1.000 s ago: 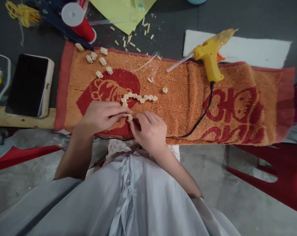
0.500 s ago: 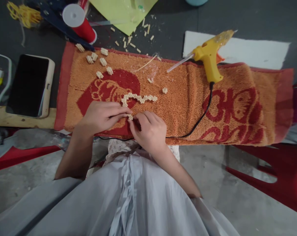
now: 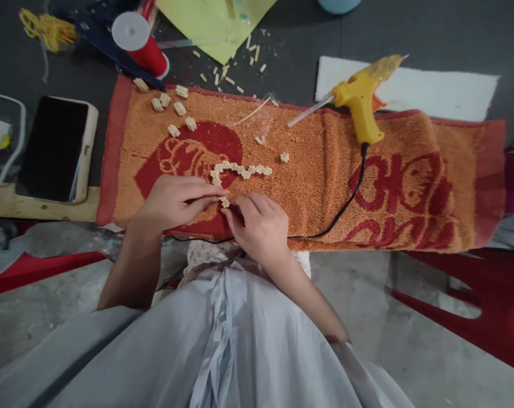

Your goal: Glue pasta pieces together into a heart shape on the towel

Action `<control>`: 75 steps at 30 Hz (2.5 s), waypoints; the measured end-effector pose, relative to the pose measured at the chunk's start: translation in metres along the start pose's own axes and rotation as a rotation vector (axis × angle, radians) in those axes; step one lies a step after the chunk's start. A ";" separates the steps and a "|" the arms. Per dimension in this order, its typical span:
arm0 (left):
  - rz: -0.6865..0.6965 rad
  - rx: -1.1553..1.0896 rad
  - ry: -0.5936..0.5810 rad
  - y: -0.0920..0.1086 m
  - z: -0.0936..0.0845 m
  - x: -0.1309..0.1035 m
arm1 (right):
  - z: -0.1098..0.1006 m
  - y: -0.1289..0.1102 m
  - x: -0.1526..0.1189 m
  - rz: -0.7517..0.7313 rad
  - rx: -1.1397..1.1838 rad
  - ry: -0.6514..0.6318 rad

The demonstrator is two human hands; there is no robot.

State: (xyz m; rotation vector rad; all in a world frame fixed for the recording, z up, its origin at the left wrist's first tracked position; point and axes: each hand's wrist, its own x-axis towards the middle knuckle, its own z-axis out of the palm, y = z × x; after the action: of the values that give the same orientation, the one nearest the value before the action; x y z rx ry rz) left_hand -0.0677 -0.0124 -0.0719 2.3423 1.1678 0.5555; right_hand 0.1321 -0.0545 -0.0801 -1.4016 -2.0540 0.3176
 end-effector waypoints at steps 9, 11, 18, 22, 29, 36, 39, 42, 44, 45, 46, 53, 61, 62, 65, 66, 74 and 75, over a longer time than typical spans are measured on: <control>-0.223 -0.165 0.142 0.009 -0.008 -0.004 | -0.002 0.000 0.000 -0.019 0.004 0.000; -0.241 -0.182 0.195 0.010 -0.008 -0.004 | -0.002 0.000 -0.001 -0.022 0.005 0.004; -0.246 -0.187 0.243 0.010 -0.007 -0.001 | 0.000 0.001 -0.001 -0.047 -0.016 0.036; -0.258 -0.180 0.239 0.011 -0.007 0.000 | 0.000 0.001 -0.001 -0.060 -0.002 0.048; -0.246 -0.179 0.227 0.010 -0.008 0.000 | 0.000 0.001 -0.001 -0.059 0.015 0.057; -0.252 -0.145 0.210 0.010 -0.007 0.000 | 0.000 0.001 -0.001 -0.052 0.026 0.050; -0.277 -0.144 0.190 0.009 -0.008 0.000 | -0.001 0.001 -0.001 -0.060 0.028 0.061; -0.284 -0.154 0.182 0.009 -0.008 0.000 | -0.001 0.001 0.000 -0.056 0.024 0.057; -0.288 -0.154 0.179 0.009 -0.008 -0.001 | -0.001 0.001 -0.001 -0.045 0.024 0.042; -0.292 -0.151 0.176 0.009 -0.008 -0.001 | -0.001 0.001 -0.001 -0.038 0.024 0.031; -0.297 -0.147 0.173 0.008 -0.007 -0.001 | -0.001 0.001 -0.001 -0.031 0.025 0.021; -0.227 -0.088 0.048 0.010 -0.007 -0.001 | 0.000 0.001 -0.001 -0.054 0.008 0.053; -0.075 0.096 -0.082 0.012 -0.005 0.001 | 0.003 0.000 -0.002 -0.046 -0.036 0.069; -0.071 0.111 -0.086 0.010 -0.004 0.001 | 0.004 0.000 -0.002 -0.040 -0.038 0.066; -0.066 0.139 -0.103 0.007 -0.001 0.000 | 0.004 0.000 -0.002 -0.028 -0.035 0.051; -0.061 0.143 -0.107 0.006 0.000 0.000 | 0.005 0.000 -0.002 -0.030 -0.034 0.053; -0.057 0.146 -0.121 0.003 -0.001 0.000 | 0.005 0.000 -0.002 -0.038 -0.025 0.056; -0.055 0.145 -0.123 0.003 -0.001 0.001 | 0.005 0.001 -0.002 -0.035 -0.027 0.050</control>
State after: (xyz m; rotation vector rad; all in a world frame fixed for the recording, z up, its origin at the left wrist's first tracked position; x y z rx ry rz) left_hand -0.0661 -0.0132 -0.0693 2.4188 1.2484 0.3120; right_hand 0.1299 -0.0551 -0.0847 -1.3745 -2.0467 0.2386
